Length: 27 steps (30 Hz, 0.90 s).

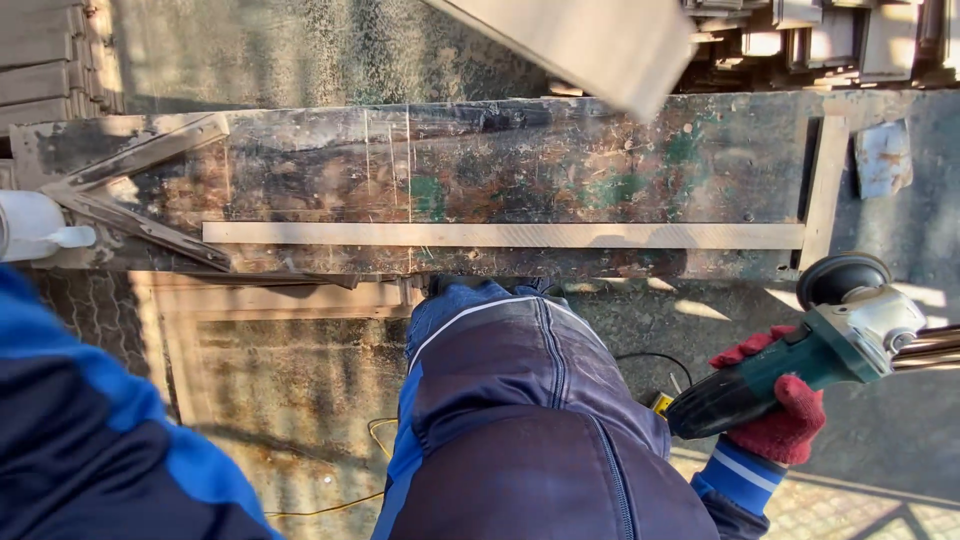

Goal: Sanding a wooden plank using an angle grinder equipped with a sanding disc in a workshop environment.

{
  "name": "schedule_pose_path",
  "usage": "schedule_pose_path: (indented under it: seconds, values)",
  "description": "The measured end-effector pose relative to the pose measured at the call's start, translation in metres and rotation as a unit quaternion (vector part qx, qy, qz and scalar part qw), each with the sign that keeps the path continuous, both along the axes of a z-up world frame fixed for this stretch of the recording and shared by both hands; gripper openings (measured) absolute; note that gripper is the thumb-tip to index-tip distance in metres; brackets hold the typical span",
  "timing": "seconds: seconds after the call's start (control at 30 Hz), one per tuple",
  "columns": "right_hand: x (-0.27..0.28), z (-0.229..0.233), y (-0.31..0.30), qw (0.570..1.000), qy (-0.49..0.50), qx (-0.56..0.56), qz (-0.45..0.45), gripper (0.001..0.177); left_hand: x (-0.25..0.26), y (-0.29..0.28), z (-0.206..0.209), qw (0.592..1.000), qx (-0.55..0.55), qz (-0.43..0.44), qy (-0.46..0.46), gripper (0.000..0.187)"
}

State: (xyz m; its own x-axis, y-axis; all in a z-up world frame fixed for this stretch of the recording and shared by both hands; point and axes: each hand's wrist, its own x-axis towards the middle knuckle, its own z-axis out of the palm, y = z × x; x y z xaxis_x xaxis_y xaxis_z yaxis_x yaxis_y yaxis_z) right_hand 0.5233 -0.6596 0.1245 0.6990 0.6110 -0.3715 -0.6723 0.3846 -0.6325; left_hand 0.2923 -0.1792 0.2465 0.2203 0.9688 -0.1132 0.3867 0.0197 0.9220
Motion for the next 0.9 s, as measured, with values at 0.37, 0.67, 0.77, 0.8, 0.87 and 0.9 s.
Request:
schedule_pose_path:
  seconds: [0.37, 0.67, 0.77, 0.8, 0.87, 0.9]
  values:
    - [0.004, 0.018, 0.020, 0.998, -0.006, -0.053, 0.038, 0.069, -0.047, -0.037, -0.083, 0.860, -0.223, 0.350, -0.296, 0.048]
    - [0.007, -0.018, 0.046, 0.975, 0.080, -0.012, 0.206, 0.073, -0.109, -0.028, -0.276, 0.777, -0.400, 0.308, -0.376, 0.065]
    - [0.001, -0.021, 0.076, 0.971, 0.073, -0.005, 0.226, 0.072, -0.114, -0.025, -0.295, 0.779, -0.419, 0.280, -0.374, 0.072]
    - [-0.002, -0.020, 0.077, 0.972, 0.072, -0.007, 0.225, 0.072, -0.123, -0.011, -0.332, 0.778, -0.421, 0.279, -0.374, 0.072]
    - [-0.006, -0.017, 0.077, 0.975, 0.064, -0.015, 0.213, 0.072, -0.133, 0.017, -0.407, 0.776, -0.561, 0.168, -0.235, 0.080]
    - [-0.007, -0.016, 0.078, 0.976, 0.062, -0.017, 0.208, 0.072, -0.137, 0.019, -0.373, 0.775, -0.564, 0.163, -0.233, 0.080]
